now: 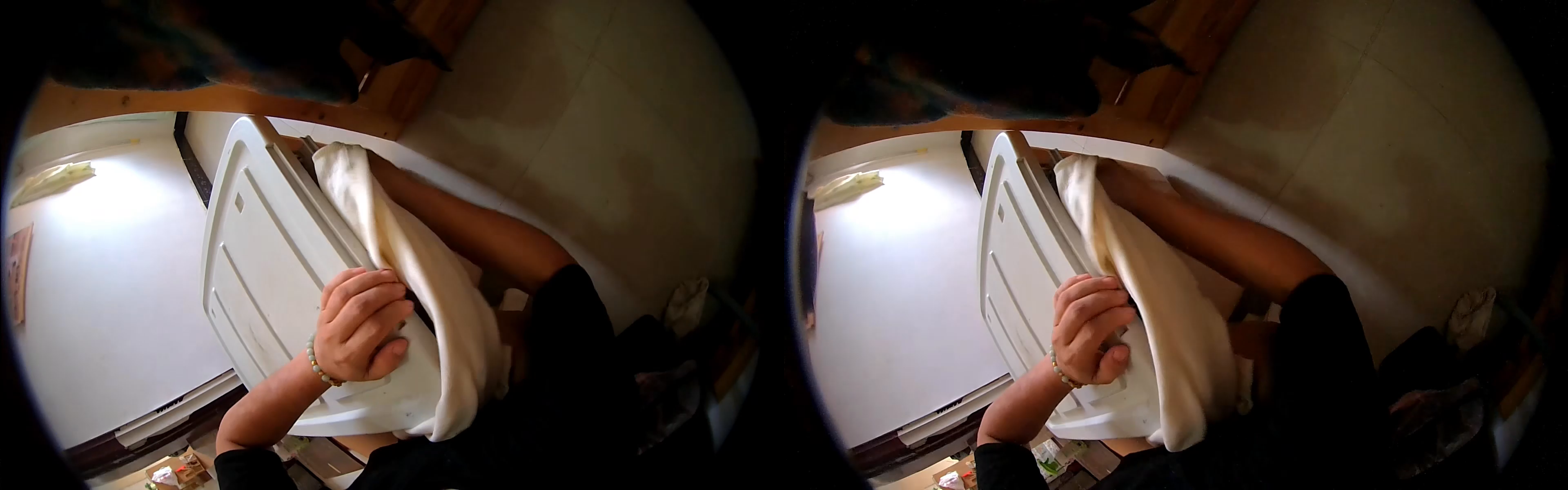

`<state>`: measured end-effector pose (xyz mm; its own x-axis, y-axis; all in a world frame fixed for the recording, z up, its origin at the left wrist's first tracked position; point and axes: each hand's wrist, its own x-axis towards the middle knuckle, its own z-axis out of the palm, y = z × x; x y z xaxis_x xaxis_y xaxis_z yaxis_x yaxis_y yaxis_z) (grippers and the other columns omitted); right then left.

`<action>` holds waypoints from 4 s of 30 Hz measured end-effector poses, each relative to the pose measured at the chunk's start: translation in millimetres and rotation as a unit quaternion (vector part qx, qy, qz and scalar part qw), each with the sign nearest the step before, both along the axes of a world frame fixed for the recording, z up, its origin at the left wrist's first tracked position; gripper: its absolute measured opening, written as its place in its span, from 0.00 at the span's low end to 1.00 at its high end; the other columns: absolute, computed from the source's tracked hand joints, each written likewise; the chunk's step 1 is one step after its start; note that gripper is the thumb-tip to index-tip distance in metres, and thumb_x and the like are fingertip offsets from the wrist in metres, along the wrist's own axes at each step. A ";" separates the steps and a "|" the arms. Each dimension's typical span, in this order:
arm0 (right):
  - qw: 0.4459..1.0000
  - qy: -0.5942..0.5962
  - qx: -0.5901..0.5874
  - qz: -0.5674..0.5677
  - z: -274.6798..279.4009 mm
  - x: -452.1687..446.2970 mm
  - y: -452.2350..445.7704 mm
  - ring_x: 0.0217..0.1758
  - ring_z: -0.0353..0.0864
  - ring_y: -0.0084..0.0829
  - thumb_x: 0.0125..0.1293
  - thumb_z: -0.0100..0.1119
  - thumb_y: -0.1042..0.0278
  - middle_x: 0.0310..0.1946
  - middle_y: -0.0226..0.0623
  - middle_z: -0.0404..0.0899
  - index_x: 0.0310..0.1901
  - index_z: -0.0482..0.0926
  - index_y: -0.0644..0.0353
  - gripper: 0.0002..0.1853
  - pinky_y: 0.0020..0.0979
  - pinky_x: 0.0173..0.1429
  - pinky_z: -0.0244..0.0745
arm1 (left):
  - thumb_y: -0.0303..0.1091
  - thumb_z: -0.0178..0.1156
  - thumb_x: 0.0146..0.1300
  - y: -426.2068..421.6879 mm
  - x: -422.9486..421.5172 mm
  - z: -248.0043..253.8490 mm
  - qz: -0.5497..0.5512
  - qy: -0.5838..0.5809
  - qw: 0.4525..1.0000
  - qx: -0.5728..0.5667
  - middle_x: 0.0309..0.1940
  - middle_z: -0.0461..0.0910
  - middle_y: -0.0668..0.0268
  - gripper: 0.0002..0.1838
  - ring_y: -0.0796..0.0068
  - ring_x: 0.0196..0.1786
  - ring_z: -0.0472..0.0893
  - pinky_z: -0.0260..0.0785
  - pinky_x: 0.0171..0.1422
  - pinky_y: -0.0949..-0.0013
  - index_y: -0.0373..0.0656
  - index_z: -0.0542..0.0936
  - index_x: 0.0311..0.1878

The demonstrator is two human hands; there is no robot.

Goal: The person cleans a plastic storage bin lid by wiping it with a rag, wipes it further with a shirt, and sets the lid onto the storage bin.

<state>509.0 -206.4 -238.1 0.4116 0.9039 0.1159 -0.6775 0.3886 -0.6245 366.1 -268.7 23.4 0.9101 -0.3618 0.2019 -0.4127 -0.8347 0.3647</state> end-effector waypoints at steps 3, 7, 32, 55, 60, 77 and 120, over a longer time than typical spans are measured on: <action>0.997 -0.061 -0.051 0.012 50.5 -25.6 -81.0 0.48 0.72 0.20 0.69 0.53 0.65 0.47 0.29 0.75 0.55 0.70 0.61 0.16 0.23 0.53 0.65 | 0.41 0.58 0.59 -3.0 -7.9 -4.3 0.062 -0.054 0.997 -0.006 0.44 0.76 0.53 0.16 0.51 0.51 0.76 0.68 0.56 0.54 0.36 0.79 0.38; 0.998 -0.049 -0.031 0.009 91.3 -58.6 -156.8 0.56 0.67 0.23 0.68 0.54 0.66 0.54 0.31 0.69 0.60 0.65 0.61 0.21 0.24 0.60 0.60 | 0.44 0.57 0.61 0.6 -11.2 -16.6 0.084 -0.118 0.989 -0.038 0.49 0.72 0.46 0.22 0.45 0.55 0.72 0.62 0.64 0.49 0.35 0.74 0.49; 0.979 -0.177 -0.088 -0.044 107.1 -55.1 -110.1 0.71 0.58 0.37 0.63 0.58 0.62 0.66 0.43 0.62 0.68 0.60 0.62 0.33 0.33 0.74 0.50 | 0.30 0.52 0.59 0.2 -3.6 -2.9 0.081 0.026 0.996 -0.009 0.70 0.53 0.39 0.30 0.42 0.73 0.54 0.42 0.75 0.47 0.30 0.62 0.65; 0.396 -0.866 -0.281 -0.122 259.8 -141.6 -181.0 0.71 0.54 0.53 0.59 0.60 0.48 0.64 0.56 0.63 0.68 0.59 0.67 0.42 0.44 0.75 0.48 | 0.20 0.54 0.61 164.9 -331.5 42.4 0.478 -0.211 0.850 -0.069 0.60 0.73 0.56 0.21 0.63 0.64 0.71 0.61 0.68 0.63 0.38 0.74 0.58; 0.378 -0.852 -0.357 -0.063 288.2 -230.4 -226.8 0.69 0.55 0.59 0.55 0.63 0.52 0.63 0.58 0.62 0.67 0.57 0.71 0.44 0.49 0.74 0.48 | 0.30 0.49 0.68 217.7 -519.5 -25.4 0.664 -0.081 0.727 -0.152 0.62 0.71 0.52 0.23 0.64 0.65 0.69 0.58 0.68 0.65 0.34 0.67 0.64; 0.479 -0.871 0.100 -0.048 253.6 -499.8 -3.6 0.50 0.76 0.36 0.59 0.54 0.72 0.44 0.41 0.75 0.57 0.72 0.61 0.22 0.39 0.65 0.68 | 0.28 0.45 0.67 214.7 -541.9 -66.2 0.397 -0.135 0.546 -0.726 0.64 0.68 0.55 0.27 0.67 0.64 0.69 0.58 0.70 0.67 0.30 0.59 0.68; 0.358 -0.811 -0.428 -0.176 226.7 -42.7 32.8 0.72 0.55 0.51 0.68 0.41 0.42 0.68 0.54 0.58 0.71 0.50 0.64 0.39 0.41 0.74 0.50 | 0.47 0.64 0.50 201.1 -531.0 -31.3 0.545 -0.096 0.683 -0.477 0.65 0.66 0.51 0.47 0.63 0.66 0.67 0.55 0.70 0.64 0.29 0.58 0.69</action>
<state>466.4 -173.5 -11.4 0.5364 0.8191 0.2035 0.8428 -0.5327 -0.0773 -164.9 -67.6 -7.9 0.4577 0.8887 0.0265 0.1472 -0.1051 0.9835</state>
